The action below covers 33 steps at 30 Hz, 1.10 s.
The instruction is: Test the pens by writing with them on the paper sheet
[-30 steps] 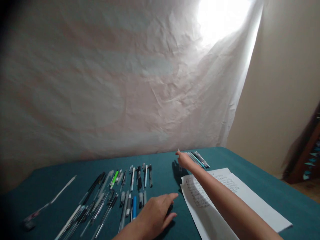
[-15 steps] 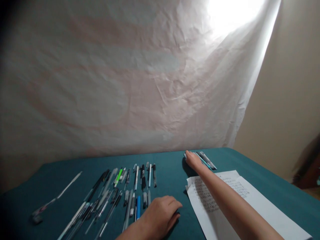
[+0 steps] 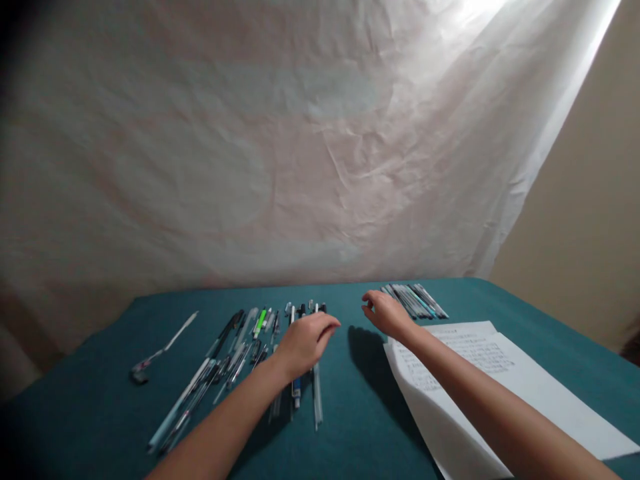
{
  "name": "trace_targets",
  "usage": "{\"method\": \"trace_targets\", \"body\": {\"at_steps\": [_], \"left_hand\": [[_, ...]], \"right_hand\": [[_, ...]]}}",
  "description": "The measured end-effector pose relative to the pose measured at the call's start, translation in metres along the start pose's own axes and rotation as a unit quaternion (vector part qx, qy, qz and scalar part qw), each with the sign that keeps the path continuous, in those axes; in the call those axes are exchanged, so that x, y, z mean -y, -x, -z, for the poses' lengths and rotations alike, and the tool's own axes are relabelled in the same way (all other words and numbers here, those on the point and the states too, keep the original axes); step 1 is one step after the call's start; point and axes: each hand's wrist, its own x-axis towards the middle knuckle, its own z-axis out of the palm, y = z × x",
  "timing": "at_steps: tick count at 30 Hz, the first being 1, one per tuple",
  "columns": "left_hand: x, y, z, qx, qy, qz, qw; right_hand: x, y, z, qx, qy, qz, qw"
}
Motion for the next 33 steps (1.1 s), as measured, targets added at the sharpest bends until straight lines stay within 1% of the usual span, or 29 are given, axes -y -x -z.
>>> {"method": "trace_targets", "body": {"at_steps": [1,2,3,5,7,10,13,18,23,28,33], "left_hand": [[0.004,-0.001,0.005,-0.027,0.006,0.02,0.999],[0.008,0.0,0.009,-0.046,0.009,0.042,0.998],[0.011,0.002,0.011,-0.058,0.009,0.063,0.996],[0.017,0.009,0.012,-0.065,0.004,0.103,0.993],[0.021,0.021,0.008,-0.063,-0.002,0.129,0.99],[0.027,0.038,-0.001,-0.065,-0.006,0.145,0.987],[0.033,0.049,-0.009,-0.081,-0.003,0.161,0.984],[0.034,0.054,-0.016,-0.093,0.001,0.163,0.982],[0.027,0.055,-0.018,-0.097,0.001,0.156,0.983],[0.019,0.057,-0.016,-0.089,0.007,0.145,0.985],[0.009,0.058,-0.017,-0.077,0.028,0.132,0.988]], "right_hand": [[0.015,0.012,0.0,0.011,-0.017,0.03,0.999],[0.03,0.024,-0.001,0.02,-0.046,0.077,0.996],[0.045,0.037,-0.002,0.031,-0.067,0.115,0.991],[0.074,0.063,-0.003,0.051,-0.089,0.165,0.981],[0.097,0.083,-0.004,0.065,-0.097,0.206,0.972],[0.116,0.099,-0.007,0.066,-0.104,0.245,0.962],[0.121,0.105,-0.013,0.063,-0.123,0.25,0.958],[0.116,0.107,-0.021,0.062,-0.151,0.247,0.955],[0.111,0.11,-0.019,0.066,-0.149,0.229,0.96],[0.104,0.111,-0.017,0.066,-0.134,0.199,0.968],[0.096,0.109,-0.015,0.089,-0.125,0.157,0.976]]}}
